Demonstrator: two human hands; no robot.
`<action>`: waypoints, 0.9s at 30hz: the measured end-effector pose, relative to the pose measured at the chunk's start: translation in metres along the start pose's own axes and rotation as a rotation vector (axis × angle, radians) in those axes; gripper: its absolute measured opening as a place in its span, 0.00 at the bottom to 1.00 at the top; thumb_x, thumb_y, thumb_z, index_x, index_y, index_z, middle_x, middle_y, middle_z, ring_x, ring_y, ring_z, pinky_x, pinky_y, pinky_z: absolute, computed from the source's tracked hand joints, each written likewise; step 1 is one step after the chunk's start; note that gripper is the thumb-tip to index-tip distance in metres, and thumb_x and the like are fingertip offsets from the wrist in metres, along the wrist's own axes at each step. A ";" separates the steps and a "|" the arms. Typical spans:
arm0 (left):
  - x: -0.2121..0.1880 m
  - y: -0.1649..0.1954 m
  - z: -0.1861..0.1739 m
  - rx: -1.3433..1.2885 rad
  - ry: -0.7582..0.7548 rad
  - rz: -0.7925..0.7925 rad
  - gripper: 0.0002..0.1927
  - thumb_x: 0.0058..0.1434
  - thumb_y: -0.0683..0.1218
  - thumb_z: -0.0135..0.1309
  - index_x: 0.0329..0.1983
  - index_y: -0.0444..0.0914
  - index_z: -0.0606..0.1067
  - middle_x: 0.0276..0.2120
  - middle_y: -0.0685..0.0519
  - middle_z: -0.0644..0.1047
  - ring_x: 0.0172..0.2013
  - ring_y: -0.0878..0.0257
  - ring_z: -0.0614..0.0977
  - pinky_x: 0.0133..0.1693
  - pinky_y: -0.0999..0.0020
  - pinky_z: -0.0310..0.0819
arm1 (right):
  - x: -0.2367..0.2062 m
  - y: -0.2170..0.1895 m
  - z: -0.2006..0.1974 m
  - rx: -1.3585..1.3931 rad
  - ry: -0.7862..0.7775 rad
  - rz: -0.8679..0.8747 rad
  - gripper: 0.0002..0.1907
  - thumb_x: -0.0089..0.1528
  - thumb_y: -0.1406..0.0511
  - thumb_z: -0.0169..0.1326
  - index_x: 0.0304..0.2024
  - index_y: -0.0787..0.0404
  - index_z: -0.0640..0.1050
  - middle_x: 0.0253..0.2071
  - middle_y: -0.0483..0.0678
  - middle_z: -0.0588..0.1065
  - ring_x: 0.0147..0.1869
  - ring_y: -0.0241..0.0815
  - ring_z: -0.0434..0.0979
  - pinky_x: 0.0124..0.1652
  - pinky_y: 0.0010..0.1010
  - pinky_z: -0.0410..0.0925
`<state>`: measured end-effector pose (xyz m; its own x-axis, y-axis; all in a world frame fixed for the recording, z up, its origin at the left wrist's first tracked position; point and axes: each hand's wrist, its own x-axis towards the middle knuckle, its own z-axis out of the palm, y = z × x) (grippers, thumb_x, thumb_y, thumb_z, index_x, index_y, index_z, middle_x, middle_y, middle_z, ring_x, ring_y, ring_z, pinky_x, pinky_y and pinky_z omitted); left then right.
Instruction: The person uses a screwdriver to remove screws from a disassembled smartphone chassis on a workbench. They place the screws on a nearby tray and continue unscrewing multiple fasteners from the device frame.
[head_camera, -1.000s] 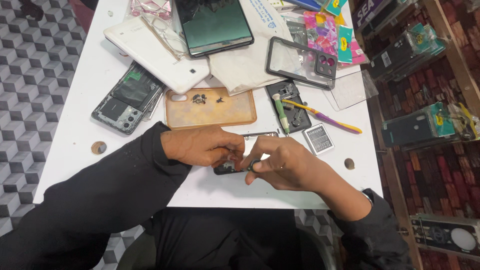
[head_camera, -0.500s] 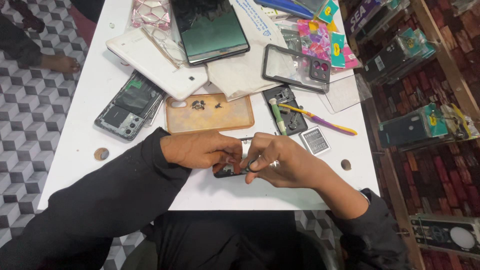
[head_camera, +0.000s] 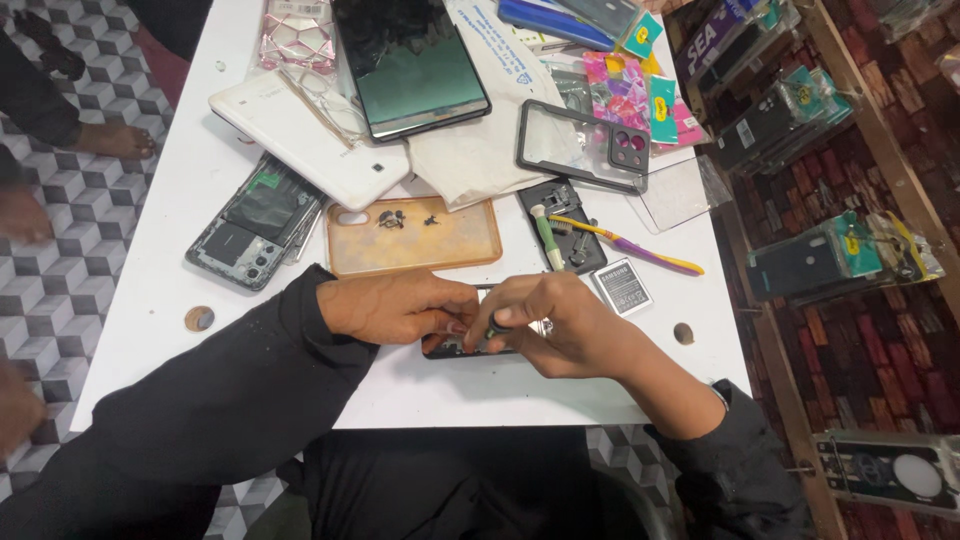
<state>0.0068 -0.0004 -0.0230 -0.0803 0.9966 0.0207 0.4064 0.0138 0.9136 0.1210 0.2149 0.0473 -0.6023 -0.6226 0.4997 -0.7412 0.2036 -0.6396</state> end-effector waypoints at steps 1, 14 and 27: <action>0.000 -0.001 0.000 -0.013 -0.001 -0.008 0.10 0.64 0.36 0.44 0.45 0.35 0.73 0.24 0.50 0.79 0.26 0.63 0.82 0.38 0.67 0.78 | 0.000 0.000 -0.001 -0.044 0.008 -0.022 0.25 0.65 0.78 0.58 0.53 0.55 0.58 0.41 0.50 0.81 0.45 0.45 0.86 0.40 0.30 0.78; -0.001 0.001 -0.002 -0.191 0.004 0.007 0.07 0.69 0.39 0.44 0.45 0.34 0.72 0.39 0.49 0.83 0.27 0.67 0.78 0.35 0.70 0.77 | -0.020 0.033 0.011 -0.013 0.334 0.099 0.26 0.65 0.74 0.58 0.58 0.57 0.60 0.40 0.55 0.77 0.44 0.46 0.83 0.45 0.33 0.76; 0.001 -0.016 0.002 -0.576 0.287 0.044 0.07 0.74 0.45 0.44 0.45 0.36 0.69 0.32 0.51 0.79 0.26 0.71 0.73 0.31 0.75 0.70 | -0.013 0.033 0.016 -0.475 0.272 -0.066 0.22 0.63 0.73 0.61 0.56 0.66 0.66 0.43 0.54 0.78 0.41 0.44 0.84 0.38 0.28 0.75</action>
<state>0.0019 0.0008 -0.0381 -0.3476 0.9325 0.0983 -0.1319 -0.1525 0.9795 0.1088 0.2177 0.0100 -0.5581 -0.4406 0.7031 -0.7943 0.5288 -0.2991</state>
